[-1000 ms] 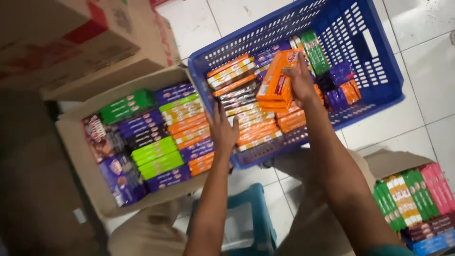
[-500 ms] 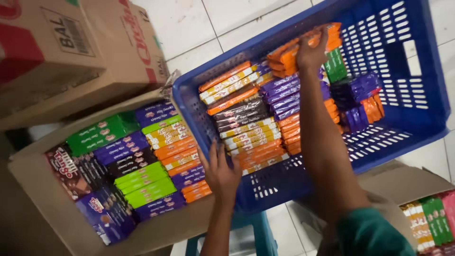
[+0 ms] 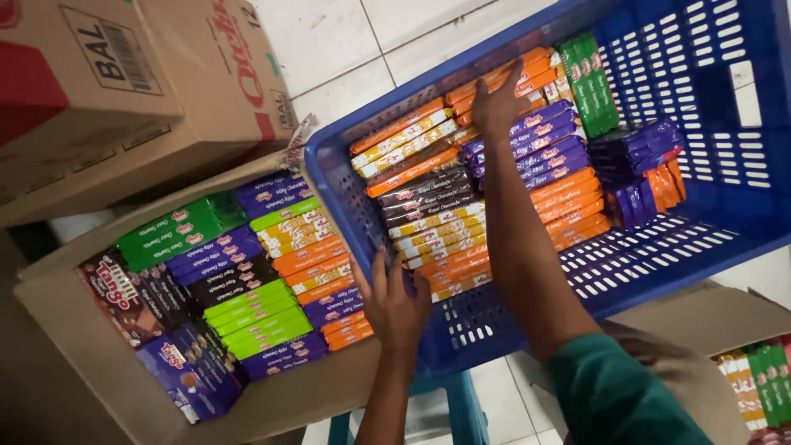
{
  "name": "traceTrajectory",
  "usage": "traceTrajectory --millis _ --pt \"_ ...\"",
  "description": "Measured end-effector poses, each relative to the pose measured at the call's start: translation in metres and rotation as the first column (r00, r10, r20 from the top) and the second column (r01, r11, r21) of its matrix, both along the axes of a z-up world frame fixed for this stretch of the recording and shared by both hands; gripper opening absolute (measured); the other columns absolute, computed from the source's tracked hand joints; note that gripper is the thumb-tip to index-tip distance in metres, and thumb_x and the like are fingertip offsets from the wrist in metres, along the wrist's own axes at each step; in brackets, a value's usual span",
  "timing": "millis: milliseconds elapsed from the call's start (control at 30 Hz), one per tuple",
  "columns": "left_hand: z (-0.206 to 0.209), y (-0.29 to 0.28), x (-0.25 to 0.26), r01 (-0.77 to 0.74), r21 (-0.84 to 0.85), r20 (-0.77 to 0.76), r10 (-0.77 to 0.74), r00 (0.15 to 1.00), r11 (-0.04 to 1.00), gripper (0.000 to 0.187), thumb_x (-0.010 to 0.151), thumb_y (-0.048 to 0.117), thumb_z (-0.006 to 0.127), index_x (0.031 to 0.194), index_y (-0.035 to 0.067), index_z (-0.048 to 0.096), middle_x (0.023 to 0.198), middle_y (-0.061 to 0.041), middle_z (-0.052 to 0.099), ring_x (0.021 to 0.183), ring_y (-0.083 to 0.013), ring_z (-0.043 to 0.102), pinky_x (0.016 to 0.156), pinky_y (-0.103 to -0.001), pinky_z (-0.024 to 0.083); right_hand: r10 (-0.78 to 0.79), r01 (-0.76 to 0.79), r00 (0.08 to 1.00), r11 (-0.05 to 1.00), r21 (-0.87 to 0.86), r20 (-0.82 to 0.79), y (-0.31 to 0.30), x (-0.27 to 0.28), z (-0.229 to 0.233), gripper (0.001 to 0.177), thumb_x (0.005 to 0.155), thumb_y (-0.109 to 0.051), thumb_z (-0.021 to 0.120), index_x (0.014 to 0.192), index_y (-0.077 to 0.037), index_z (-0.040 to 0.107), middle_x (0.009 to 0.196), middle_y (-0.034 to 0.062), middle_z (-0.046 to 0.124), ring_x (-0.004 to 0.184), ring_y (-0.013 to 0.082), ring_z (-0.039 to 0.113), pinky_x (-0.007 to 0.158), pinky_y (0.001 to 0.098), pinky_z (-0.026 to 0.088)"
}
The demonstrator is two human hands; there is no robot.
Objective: The person transfers stacks of packaged snacks from a cardboard box into a blue plastic basket. They arrange the items by color and type, filling the basket systematically.
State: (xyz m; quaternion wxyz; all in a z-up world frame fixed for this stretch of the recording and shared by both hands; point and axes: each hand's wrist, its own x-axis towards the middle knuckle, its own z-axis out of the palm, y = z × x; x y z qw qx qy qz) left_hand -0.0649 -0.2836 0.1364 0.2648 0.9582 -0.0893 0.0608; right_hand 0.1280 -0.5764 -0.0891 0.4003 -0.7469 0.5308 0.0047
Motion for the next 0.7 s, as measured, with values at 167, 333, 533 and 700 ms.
traceTrajectory --millis 167,333,533,700 --pt "-0.001 0.0 -0.001 -0.006 0.035 0.009 0.006 1.0 0.999 0.03 0.089 0.023 0.066 0.111 0.005 0.076 0.133 -0.017 0.067 0.141 -0.0541 0.043 0.099 -0.059 0.055 0.171 -0.176 0.984 0.971 0.164 0.045 0.021 -0.012 0.03 0.102 0.106 -0.026 0.07 0.163 -0.026 -0.015 0.163 0.0418 0.01 0.133 0.0531 0.038 0.118 0.0538 0.03" --pt "-0.021 -0.002 -0.007 -0.113 0.054 0.152 0.104 0.983 0.992 0.035 0.071 0.025 0.073 0.104 0.015 0.077 0.127 -0.005 0.072 0.133 -0.0452 0.058 0.096 -0.046 0.058 0.407 -0.396 0.912 0.907 0.143 -0.055 0.038 -0.04 0.043 0.098 0.097 -0.044 0.075 0.167 -0.02 0.011 0.139 0.0438 0.053 0.139 0.0521 0.051 0.117 0.0575 0.039" --pt "-0.02 -0.003 0.0 -0.083 0.002 0.198 0.081 0.977 0.997 0.038 0.067 0.026 0.072 0.101 0.008 0.074 0.125 -0.009 0.071 0.131 -0.0482 0.058 0.087 -0.049 0.061 0.581 -0.593 0.805 0.797 0.112 0.12 0.084 -0.088 0.107 0.051 0.095 -0.031 0.07 0.143 -0.016 0.059 0.116 0.0248 0.073 0.12 0.0411 0.066 0.106 0.0555 0.046" --pt "-0.017 -0.005 -0.006 -0.063 -0.078 0.059 0.068 0.996 0.995 0.044 0.066 0.018 0.074 0.105 -0.001 0.076 0.125 -0.018 0.069 0.135 -0.0517 0.052 0.103 -0.053 0.053 0.479 -0.563 0.824 0.756 0.334 0.304 0.132 -0.147 0.172 0.051 0.093 -0.019 0.06 0.143 -0.029 0.061 0.099 0.0076 0.077 0.073 0.0186 0.074 0.075 0.0344 0.059"
